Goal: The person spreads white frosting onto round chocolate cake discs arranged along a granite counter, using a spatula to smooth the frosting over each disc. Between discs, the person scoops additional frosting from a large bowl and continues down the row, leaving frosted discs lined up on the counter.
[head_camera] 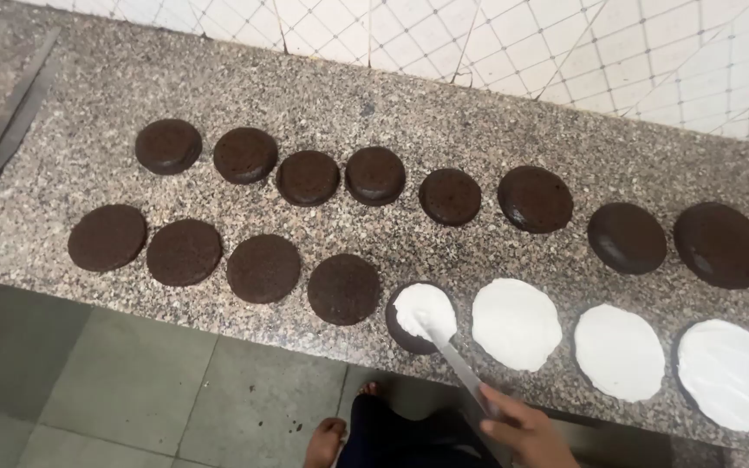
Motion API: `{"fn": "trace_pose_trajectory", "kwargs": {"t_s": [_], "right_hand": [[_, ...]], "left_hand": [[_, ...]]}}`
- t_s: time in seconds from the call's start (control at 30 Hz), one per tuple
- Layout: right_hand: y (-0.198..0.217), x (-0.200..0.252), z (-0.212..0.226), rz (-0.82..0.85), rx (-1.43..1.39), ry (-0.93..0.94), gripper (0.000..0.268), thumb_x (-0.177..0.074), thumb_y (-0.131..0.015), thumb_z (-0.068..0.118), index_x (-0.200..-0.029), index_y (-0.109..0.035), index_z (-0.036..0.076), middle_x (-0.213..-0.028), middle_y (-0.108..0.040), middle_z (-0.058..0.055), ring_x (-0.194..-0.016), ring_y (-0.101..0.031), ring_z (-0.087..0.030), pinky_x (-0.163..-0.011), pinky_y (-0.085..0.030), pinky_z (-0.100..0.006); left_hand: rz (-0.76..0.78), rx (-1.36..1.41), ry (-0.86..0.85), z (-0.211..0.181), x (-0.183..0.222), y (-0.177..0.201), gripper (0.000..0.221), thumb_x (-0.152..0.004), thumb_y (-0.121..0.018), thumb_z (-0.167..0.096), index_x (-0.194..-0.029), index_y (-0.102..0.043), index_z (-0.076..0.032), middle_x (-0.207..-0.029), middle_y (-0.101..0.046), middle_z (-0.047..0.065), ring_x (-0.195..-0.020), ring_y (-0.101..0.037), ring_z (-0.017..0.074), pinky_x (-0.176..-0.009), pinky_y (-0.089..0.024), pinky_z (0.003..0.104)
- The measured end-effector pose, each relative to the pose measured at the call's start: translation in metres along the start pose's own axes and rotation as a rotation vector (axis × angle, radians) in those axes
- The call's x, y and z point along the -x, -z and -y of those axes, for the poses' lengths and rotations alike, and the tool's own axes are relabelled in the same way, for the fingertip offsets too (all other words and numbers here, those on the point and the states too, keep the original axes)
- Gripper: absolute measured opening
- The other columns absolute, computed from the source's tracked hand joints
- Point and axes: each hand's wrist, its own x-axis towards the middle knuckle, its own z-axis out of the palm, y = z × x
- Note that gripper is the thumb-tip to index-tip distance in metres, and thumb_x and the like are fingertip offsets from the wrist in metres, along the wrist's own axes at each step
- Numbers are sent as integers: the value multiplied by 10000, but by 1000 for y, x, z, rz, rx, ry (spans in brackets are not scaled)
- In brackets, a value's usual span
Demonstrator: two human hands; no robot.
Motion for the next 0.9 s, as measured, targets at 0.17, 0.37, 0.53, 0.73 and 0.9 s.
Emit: {"fn": "trace_pose_trajectory", "kwargs": {"t_s": [0.17,0.37,0.53,0.73,0.9], "right_hand": [[-7,-15,-26,-131,-144,10,605,-815,-813,146,-1398,-658,190,-1499,-634,-62,-1417,-514,-212,-1164,-343,-361],[-35,30,126,-180,750,-158,577,-929,-688,366,-1476,-524,445,-1430,-593,-12,-1305,-607,-174,-1096,-501,-318],[-17,13,-2,-436,815,-176,572,-936,-694,376,-1478,-537,463,-1202,-652,-75,-1069,-715,-187,-975,-593,-296],[-27,-21,-96,-27,21,497,653,-939,-826,172,-1528,-543,154,-1261,-686,-195,-1077,-679,-319,-952,-476,-482],[-30,2,-55,-356,1027,329,675,-842,-770,403,-1471,-528,445,-1012,-624,-94,-848,-674,-259,-722,-590,-387]], "left_hand": [[-170,-246,452,22,-15,36,452,-925,-661,-310,-1295,-705,-54,-1096,-779,124,-1007,-734,238,-919,-574,378],[-185,-245,440,26,-19,57,469,-920,-644,-311,-1286,-719,-28,-1144,-787,172,-1034,-730,285,-920,-574,405],[-157,-172,377,23,-20,58,483,-928,-630,-312,-1282,-705,7,-1155,-770,215,-1037,-711,334,-910,-582,432],[-93,-142,310,-1,-19,48,477,-937,-595,-306,-1311,-663,-17,-1122,-743,136,-1026,-689,261,-937,-538,392],[-81,-211,313,-12,-25,57,448,-924,-616,-235,-1300,-667,3,-1091,-747,156,-954,-687,257,-879,-559,370]]}}
